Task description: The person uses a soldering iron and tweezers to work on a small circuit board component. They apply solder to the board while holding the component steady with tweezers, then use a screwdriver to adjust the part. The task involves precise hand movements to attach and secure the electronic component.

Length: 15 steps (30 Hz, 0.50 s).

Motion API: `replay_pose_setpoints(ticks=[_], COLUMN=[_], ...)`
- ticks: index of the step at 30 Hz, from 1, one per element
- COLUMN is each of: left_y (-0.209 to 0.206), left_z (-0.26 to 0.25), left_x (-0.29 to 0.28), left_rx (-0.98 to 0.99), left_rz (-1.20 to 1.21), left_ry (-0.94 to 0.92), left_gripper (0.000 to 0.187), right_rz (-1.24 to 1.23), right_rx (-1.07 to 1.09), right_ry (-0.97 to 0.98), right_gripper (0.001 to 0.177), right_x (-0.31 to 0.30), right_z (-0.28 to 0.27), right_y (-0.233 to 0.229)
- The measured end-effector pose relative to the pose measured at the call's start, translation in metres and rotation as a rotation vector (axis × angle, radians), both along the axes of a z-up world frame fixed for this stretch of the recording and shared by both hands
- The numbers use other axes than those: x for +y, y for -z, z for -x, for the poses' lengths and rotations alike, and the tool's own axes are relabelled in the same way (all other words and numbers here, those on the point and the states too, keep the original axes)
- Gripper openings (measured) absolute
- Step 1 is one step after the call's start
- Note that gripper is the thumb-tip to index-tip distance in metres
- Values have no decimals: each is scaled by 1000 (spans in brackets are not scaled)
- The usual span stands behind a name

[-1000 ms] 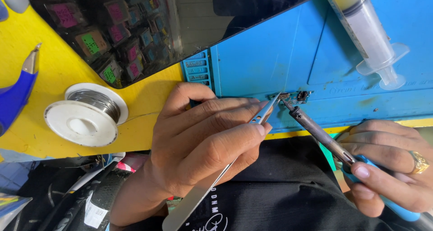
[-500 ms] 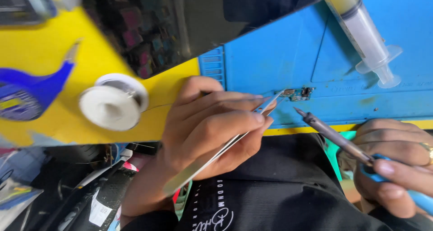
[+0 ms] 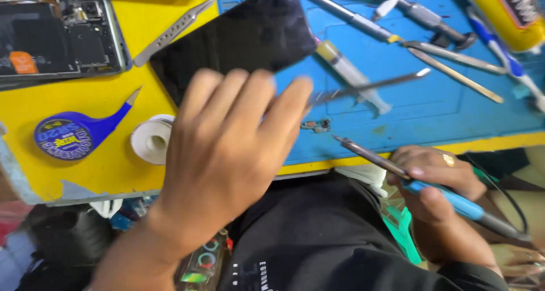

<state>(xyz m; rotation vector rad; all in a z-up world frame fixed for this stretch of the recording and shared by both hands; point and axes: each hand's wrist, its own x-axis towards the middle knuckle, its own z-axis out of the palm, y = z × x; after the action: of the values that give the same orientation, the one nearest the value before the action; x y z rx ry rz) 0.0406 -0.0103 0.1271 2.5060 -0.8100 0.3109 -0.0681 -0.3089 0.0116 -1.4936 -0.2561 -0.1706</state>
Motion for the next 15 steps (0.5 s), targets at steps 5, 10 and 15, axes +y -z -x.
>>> replay_pose_setpoints(ticks=[5, 10, 15], left_y=[30, 58, 80], left_z=[-44, -65, -77], left_x=[-60, -98, -93], left_rx=[-380, -450, -525], left_rz=[-398, -354, -392], left_ry=[54, 35, -28], left_gripper=[13, 17, 25], right_rz=[81, 89, 101], right_rx=[-238, -267, -306], right_ry=[-48, -30, -41], right_gripper=[20, 21, 24], right_x=[2, 2, 2], right_z=[-3, 1, 2], right_y=[6, 5, 13])
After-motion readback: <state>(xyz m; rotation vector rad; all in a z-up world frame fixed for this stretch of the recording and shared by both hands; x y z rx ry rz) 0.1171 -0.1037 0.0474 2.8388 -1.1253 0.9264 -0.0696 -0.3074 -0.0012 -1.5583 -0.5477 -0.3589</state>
